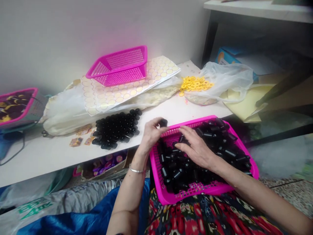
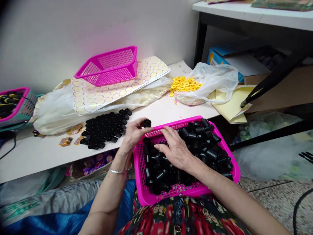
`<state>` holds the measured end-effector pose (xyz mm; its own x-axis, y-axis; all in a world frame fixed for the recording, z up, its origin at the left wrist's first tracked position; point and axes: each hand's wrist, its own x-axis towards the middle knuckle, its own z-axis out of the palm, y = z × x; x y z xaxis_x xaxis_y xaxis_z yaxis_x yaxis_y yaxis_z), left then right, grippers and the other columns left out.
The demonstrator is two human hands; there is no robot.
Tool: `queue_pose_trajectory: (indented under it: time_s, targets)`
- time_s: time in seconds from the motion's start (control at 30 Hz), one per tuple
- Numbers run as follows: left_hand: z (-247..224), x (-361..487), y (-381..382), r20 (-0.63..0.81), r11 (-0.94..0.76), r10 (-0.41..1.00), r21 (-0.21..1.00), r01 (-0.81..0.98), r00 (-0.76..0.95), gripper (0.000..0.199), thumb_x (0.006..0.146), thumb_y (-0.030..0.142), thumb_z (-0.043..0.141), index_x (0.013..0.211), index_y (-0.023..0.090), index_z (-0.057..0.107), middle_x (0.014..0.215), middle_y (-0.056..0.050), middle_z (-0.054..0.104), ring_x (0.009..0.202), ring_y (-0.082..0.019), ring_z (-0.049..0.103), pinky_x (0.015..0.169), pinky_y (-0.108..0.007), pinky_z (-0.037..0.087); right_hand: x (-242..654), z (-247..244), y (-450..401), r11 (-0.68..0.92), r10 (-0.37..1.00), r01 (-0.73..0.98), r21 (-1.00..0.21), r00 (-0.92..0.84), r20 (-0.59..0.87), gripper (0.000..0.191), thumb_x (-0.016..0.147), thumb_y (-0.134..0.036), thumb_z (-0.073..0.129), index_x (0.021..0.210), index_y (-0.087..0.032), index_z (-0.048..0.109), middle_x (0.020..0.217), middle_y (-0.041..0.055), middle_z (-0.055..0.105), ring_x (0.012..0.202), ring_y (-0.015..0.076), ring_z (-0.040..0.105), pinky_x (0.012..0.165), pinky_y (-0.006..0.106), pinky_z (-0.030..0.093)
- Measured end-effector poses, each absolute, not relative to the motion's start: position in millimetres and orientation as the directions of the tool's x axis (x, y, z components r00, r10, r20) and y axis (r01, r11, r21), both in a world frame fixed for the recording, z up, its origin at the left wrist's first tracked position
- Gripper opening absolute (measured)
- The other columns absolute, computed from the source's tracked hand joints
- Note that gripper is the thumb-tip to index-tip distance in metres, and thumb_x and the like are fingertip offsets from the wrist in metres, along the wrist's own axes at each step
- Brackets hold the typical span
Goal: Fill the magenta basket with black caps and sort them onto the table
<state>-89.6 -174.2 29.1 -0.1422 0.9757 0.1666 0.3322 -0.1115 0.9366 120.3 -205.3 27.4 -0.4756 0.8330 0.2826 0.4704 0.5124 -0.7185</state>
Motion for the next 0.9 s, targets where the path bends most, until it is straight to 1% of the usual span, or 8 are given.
queue_pose_trajectory:
  time_s: [0.1,0.17,0.3,0.37,0.47,0.57,0.7,0.9]
  targets:
    - [19,-120,-141,0.221,-0.036,0.923,0.864,0.503,-0.314,0.029,0.06,0.023,0.07,0.088,0.014,0.07,0.078,-0.002,0.065,0.071,-0.017,0.056,0.068,-0.028,0.044,135,19,-199,0.483,0.864,0.539,-0.69,-0.421,0.276,0.026,0.085,-0.026,0.06,0.107,-0.014,0.064,0.114,0.0138,0.063,0.107,0.0278,0.056,0.094,0.047,0.048]
    - [12,-137,-123,0.248,0.089,0.887,0.737,0.67,-0.39,0.029,0.061,0.019,0.065,0.089,0.013,0.069,0.076,-0.004,0.065,0.072,-0.019,0.057,0.068,-0.029,0.043,144,14,-196,0.473,0.867,0.588,-0.656,-0.444,0.226,0.015,0.084,-0.021,0.059,0.097,-0.015,0.064,0.101,0.0109,0.064,0.095,0.0253,0.057,0.086,0.043,0.05]
    - [3,-156,-98,0.242,0.282,0.888,0.386,0.878,-0.392,0.029,0.063,0.014,0.058,0.089,0.012,0.069,0.079,-0.01,0.066,0.079,-0.027,0.06,0.07,-0.033,0.044,149,9,-196,0.536,0.832,0.673,-0.509,-0.521,0.188,0.01,0.086,-0.016,0.055,0.091,-0.014,0.064,0.099,0.0108,0.064,0.092,0.0237,0.053,0.084,0.038,0.046]
    - [1,-159,-90,0.218,0.3,0.902,0.305,0.904,-0.373,0.029,0.062,0.012,0.057,0.088,0.01,0.069,0.086,-0.015,0.067,0.085,-0.03,0.06,0.073,-0.035,0.045,146,10,-197,0.608,0.785,0.686,-0.399,-0.595,0.173,0.013,0.087,-0.013,0.051,0.091,-0.014,0.064,0.102,0.0114,0.064,0.094,0.0239,0.05,0.081,0.037,0.044]
    - [2,-160,-81,0.217,0.303,0.905,0.272,0.913,-0.365,0.031,0.066,0.012,0.055,0.093,0.006,0.069,0.1,-0.021,0.066,0.094,-0.034,0.059,0.08,-0.038,0.044,136,14,-196,0.731,0.676,0.649,-0.211,-0.732,0.089,0.017,0.085,-0.008,0.049,0.09,-0.015,0.064,0.101,0.0113,0.064,0.094,0.0247,0.048,0.075,0.036,0.039]
    - [3,-162,-73,0.229,0.311,0.907,0.203,0.929,-0.354,0.035,0.072,0.015,0.053,0.101,0.002,0.068,0.111,-0.026,0.061,0.103,-0.038,0.055,0.087,-0.044,0.041,124,14,-192,0.815,0.571,0.571,-0.1,-0.82,-0.027,0.015,0.081,-0.008,0.052,0.089,-0.013,0.064,0.095,0.0121,0.064,0.092,0.0257,0.049,0.072,0.037,0.035]
    - [1,-169,-64,0.221,0.3,0.918,0.152,0.942,-0.329,0.039,0.075,0.017,0.049,0.106,-0.001,0.065,0.114,-0.03,0.059,0.106,-0.041,0.053,0.087,-0.048,0.039,112,10,-186,0.845,0.526,0.533,-0.055,-0.844,-0.101,0.016,0.08,-0.009,0.054,0.091,-0.011,0.065,0.094,0.0149,0.064,0.094,0.0276,0.05,0.072,0.038,0.034]
    - [-5,-173,-57,0.227,0.335,0.899,0.199,0.921,-0.375,0.039,0.078,0.013,0.041,0.107,0.0,0.064,0.107,-0.03,0.063,0.101,-0.04,0.057,0.085,-0.048,0.038,116,16,-185,0.823,0.557,0.563,-0.078,-0.826,-0.09,0.018,0.083,-0.008,0.049,0.093,-0.011,0.064,0.096,0.0143,0.064,0.093,0.0263,0.05,0.075,0.038,0.035]
